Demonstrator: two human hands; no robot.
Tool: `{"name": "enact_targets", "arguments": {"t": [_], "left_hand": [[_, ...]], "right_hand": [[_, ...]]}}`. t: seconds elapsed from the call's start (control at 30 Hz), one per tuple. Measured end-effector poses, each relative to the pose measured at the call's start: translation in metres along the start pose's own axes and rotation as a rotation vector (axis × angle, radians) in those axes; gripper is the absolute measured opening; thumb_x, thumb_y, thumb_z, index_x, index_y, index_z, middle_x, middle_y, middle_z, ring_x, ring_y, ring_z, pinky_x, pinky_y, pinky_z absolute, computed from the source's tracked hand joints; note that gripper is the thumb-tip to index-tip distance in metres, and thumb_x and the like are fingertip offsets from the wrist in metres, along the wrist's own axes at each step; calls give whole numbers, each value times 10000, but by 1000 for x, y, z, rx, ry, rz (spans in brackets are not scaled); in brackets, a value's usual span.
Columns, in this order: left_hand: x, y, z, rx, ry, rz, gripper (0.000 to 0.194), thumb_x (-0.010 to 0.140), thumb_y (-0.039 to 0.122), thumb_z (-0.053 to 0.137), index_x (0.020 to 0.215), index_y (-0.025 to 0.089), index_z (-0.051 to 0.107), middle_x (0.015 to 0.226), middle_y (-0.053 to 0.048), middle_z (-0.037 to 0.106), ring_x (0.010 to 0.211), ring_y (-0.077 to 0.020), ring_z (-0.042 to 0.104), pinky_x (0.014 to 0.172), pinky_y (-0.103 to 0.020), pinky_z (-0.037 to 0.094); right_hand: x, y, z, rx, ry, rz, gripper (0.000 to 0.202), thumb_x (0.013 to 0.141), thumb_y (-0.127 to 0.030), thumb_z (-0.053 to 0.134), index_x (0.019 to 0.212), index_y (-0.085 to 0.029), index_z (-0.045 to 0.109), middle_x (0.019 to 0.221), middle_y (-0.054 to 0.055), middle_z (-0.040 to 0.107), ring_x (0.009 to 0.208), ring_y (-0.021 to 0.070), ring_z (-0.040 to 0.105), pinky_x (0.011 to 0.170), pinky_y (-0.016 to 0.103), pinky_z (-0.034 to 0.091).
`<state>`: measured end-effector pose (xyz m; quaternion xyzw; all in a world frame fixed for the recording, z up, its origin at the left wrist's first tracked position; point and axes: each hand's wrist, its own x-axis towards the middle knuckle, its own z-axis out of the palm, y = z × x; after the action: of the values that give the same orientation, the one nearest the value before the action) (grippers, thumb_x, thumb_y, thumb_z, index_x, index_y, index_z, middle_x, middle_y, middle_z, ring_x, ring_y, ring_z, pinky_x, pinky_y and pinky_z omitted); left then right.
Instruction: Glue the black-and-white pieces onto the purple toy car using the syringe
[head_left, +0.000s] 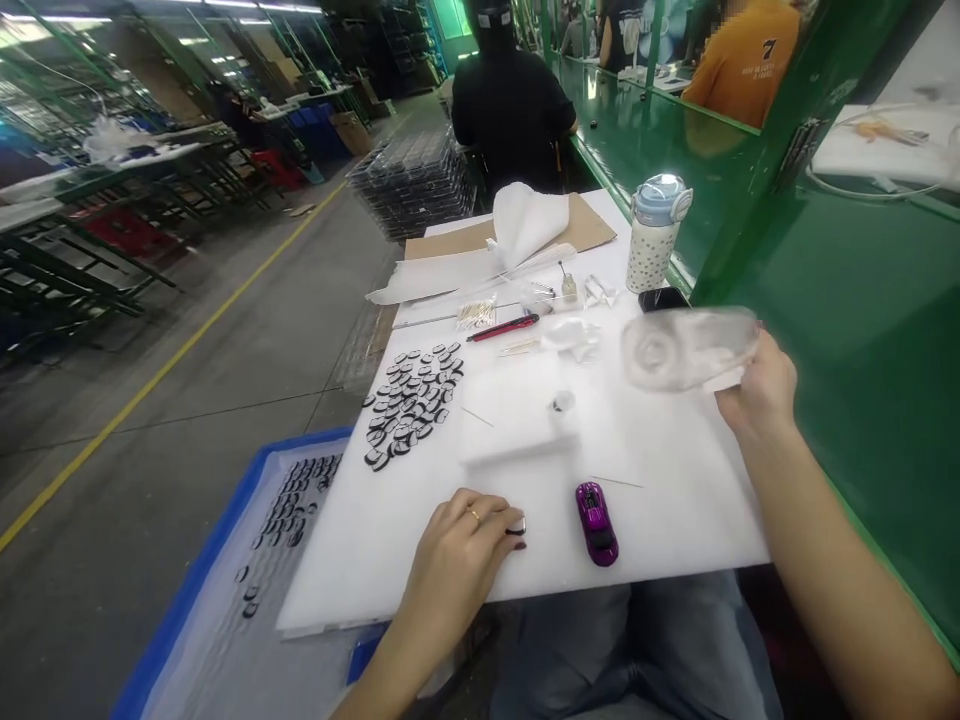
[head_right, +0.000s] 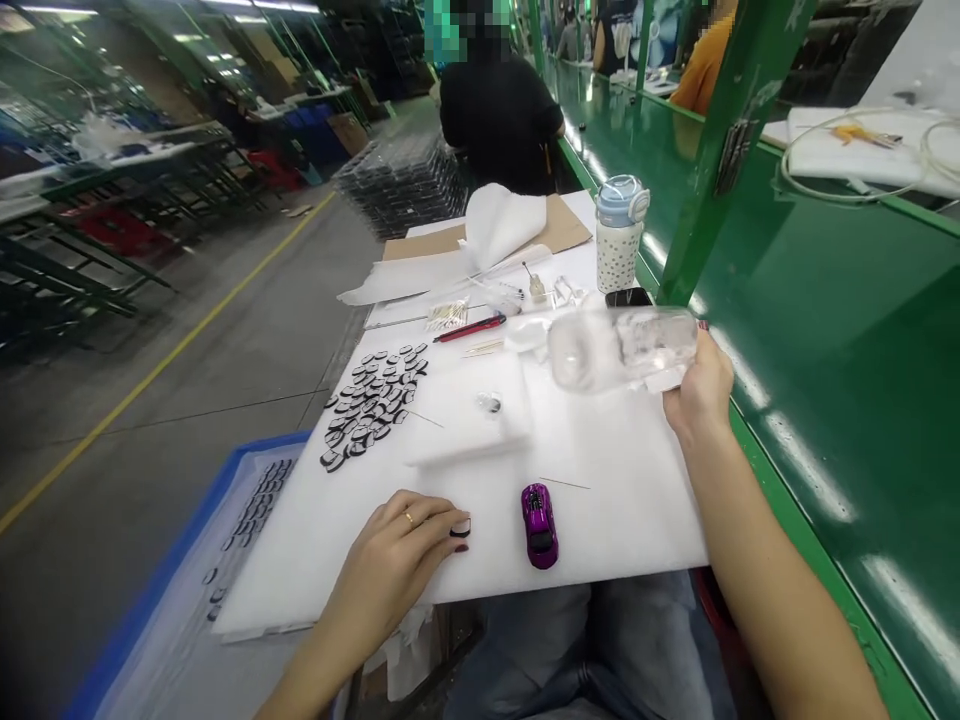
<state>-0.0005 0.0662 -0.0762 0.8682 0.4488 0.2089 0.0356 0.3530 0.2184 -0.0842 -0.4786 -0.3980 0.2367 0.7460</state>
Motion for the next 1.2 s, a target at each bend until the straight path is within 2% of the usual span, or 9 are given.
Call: {"name": "enact_targets", "arguments": {"t": [0.13, 0.27, 0.33, 0.43, 0.6, 0.73, 0.87, 1.03, 1.2], "left_hand": [[9, 0, -1, -38, -149, -107, 115, 825, 90, 693, 866, 188, 651, 883, -21, 673, 841, -212, 581, 680, -319, 506], [9, 5, -1, -118, -178, -236, 135, 815, 57, 672, 879, 172, 640, 931, -35, 678, 883, -233, 612, 716, -349, 525], [7, 12, 3, -223, -101, -269, 117, 844, 80, 647, 928, 162, 648, 929, -47, 688, 888, -239, 625, 740, -365, 524], [8, 32, 14, -500, 27, -334, 189, 887, 141, 625, 1066, 174, 678, 950, -61, 703, 912, -233, 633, 795, -364, 517], [19, 63, 37, -1386, 180, -541, 153, 853, 340, 740, 959, 234, 768, 913, -42, 703, 854, -155, 625, 773, -249, 516], [22, 67, 47, -2011, 252, -669, 287, 755, 453, 824, 909, 213, 790, 830, -41, 710, 767, -110, 643, 734, -193, 536], [20, 64, 46, -2111, 225, -682, 273, 727, 395, 859, 889, 183, 796, 835, -66, 745, 756, -118, 677, 739, -196, 561], [23, 66, 44, -2102, 264, -719, 269, 677, 384, 891, 849, 199, 800, 754, -49, 743, 711, -134, 682, 717, -224, 570], [26, 67, 43, -2038, 256, -795, 279, 649, 372, 909, 815, 177, 799, 755, -45, 740, 688, -113, 663, 692, -185, 551]], "right_hand": [[-10, -35, 19, -267, -15, -328, 367, 897, -454, 591, 1134, -179, 543, 1086, 159, 634, 989, 295, 638, 912, 500, 513], [-13, -70, 59, -623, -445, -772, 320, 932, -380, 538, 1188, -190, 519, 1216, 177, 598, 1141, 320, 588, 924, 487, 499], [-11, -83, 81, -589, -582, -739, 248, 917, -379, 574, 1079, -197, 528, 1199, 156, 617, 1117, 304, 609, 877, 454, 521], [-9, -101, 98, -350, -501, -560, 173, 924, -331, 578, 834, -216, 486, 1095, 108, 665, 1077, 246, 639, 885, 410, 527], [-57, -126, 74, 165, -267, -241, 218, 960, -213, 501, 759, -230, 418, 587, -51, 471, 515, 101, 525, 592, 270, 528], [-126, -119, 31, -313, -681, -275, 79, 929, -231, 610, 854, -205, 609, 579, -38, 558, 447, 87, 487, 397, 204, 364], [-162, -99, 14, -367, -772, -342, 105, 893, -98, 613, 912, -192, 655, 655, -15, 627, 525, 92, 570, 468, 197, 440], [-172, -96, 28, -342, -755, -512, 175, 891, -87, 566, 995, -173, 677, 908, 72, 582, 687, 115, 595, 545, 227, 517], [-174, -99, 27, -435, -781, -744, 125, 838, -65, 583, 927, -132, 638, 779, 45, 531, 613, 115, 505, 484, 251, 444]]}}
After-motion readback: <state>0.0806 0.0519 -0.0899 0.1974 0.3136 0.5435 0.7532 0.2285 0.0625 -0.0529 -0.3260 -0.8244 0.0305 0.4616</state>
